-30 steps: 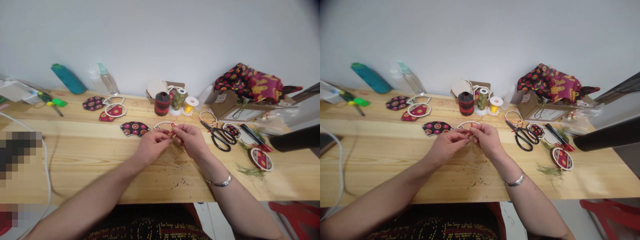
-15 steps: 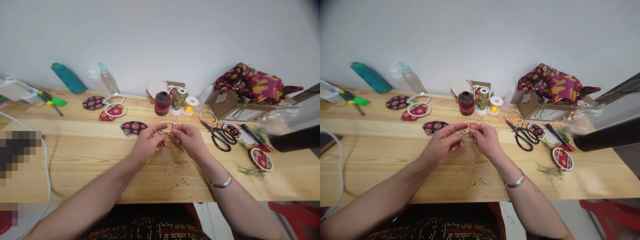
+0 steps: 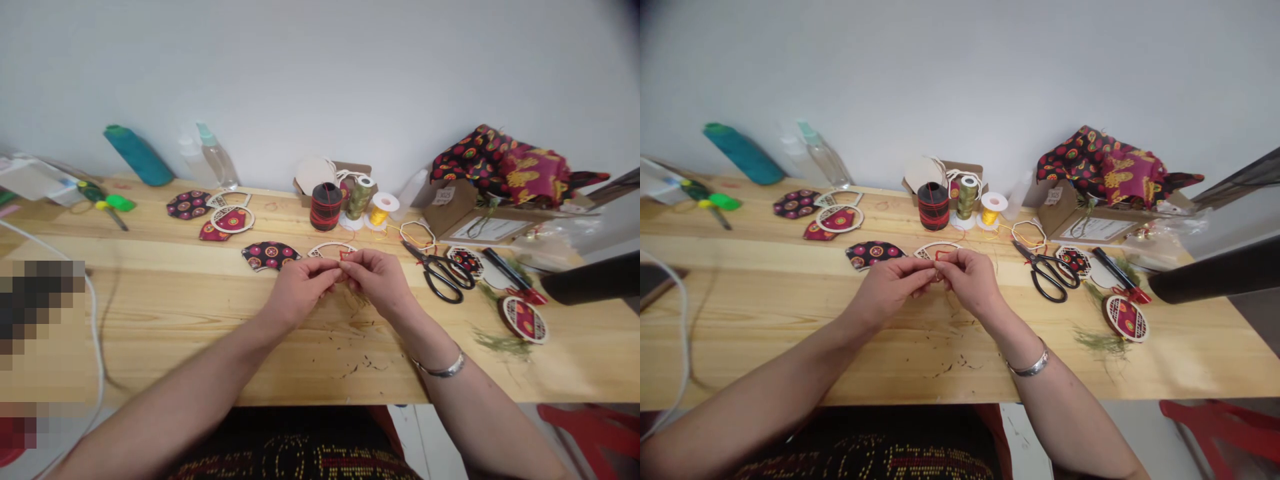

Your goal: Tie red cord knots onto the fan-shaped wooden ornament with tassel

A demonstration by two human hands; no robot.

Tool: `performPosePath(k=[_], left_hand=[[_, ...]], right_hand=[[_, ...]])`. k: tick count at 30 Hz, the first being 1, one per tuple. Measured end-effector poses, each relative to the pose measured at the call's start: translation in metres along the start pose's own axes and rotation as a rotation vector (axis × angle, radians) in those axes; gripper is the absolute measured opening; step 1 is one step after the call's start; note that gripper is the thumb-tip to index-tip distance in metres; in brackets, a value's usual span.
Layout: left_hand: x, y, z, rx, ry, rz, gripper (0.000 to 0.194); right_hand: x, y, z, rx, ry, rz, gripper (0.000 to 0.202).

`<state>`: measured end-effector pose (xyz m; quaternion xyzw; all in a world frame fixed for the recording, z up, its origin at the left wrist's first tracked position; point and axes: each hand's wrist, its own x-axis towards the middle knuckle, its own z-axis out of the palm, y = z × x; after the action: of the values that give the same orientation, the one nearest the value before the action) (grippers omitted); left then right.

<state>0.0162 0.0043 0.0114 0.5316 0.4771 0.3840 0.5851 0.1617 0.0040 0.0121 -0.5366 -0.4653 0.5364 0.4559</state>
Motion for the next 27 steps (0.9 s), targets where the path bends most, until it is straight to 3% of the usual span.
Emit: performPosePath(k=[8,20,27], left_hand=[[0.002,-0.002,0.003,-0.154,0.044,-0.059,0.011],[0.000,0.001,0.001,-0.079,0.073,-0.036,0.009],[0.000,0.002,0.001,-0.103,0.125,-0.081,0.012]], right_hand=[[0.000,-0.004,0.000,0.069,-0.009,0.055,0.019],[0.000,-0.002,-0.001,0.053,-0.058,0.059,0.016],[0.001,-0.006,-0.011,-0.220,-0.048,-0.051,0.014]])
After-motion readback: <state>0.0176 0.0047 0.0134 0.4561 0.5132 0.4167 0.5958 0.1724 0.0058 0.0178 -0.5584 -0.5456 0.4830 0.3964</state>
